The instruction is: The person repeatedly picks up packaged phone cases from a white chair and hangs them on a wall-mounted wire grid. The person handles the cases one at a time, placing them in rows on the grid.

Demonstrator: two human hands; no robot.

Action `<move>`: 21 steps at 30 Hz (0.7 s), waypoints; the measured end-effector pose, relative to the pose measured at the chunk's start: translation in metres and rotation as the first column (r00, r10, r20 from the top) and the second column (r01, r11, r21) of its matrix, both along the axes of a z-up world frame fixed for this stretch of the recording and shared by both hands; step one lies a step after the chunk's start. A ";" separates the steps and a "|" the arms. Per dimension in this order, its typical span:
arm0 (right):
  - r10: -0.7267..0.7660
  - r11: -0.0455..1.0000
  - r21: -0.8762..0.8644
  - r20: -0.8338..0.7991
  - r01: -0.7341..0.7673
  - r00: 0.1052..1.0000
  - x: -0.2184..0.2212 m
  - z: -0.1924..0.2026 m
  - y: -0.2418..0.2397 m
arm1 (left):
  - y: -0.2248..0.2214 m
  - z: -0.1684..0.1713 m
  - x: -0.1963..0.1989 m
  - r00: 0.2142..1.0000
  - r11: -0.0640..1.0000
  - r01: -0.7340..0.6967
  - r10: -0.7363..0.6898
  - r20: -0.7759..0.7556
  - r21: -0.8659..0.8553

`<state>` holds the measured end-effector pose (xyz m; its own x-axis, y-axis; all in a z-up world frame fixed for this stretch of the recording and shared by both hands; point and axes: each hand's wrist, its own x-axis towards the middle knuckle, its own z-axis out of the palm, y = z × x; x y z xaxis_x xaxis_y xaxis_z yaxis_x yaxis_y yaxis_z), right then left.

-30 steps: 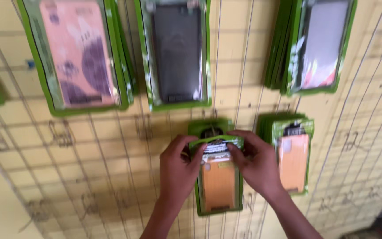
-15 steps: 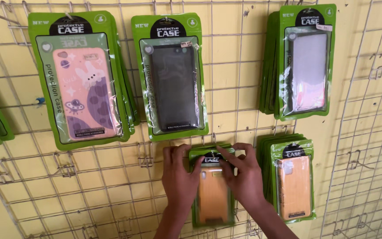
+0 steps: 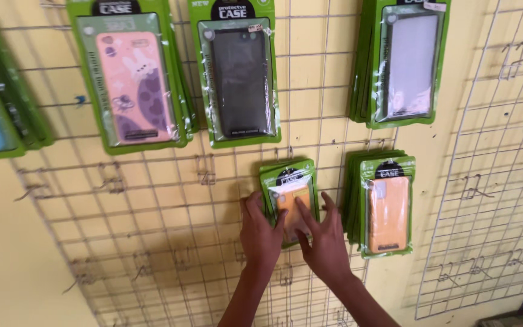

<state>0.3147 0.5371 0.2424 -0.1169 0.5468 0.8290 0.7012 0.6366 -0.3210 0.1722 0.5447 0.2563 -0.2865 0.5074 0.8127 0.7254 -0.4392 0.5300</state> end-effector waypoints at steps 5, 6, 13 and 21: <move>-0.001 0.986 -0.163 0.085 0.015 0.996 0.011 -0.036 -0.040 | -0.048 -0.041 -0.008 0.999 0.986 -0.007 0.016 0.051 -0.169; 0.017 0.980 -0.199 0.078 -0.001 0.997 0.012 -0.045 -0.049 | -0.063 -0.053 -0.012 0.995 0.960 0.001 0.025 0.092 -0.278; 0.193 0.923 -0.349 0.063 -0.160 0.979 0.002 -0.104 -0.111 | -0.178 -0.137 -0.045 0.972 0.908 0.124 -0.031 0.231 -0.400; 0.497 0.710 -0.578 0.009 -0.401 0.868 -0.090 -0.202 -0.205 | -0.346 -0.262 -0.129 0.922 0.855 0.018 0.186 0.338 -0.519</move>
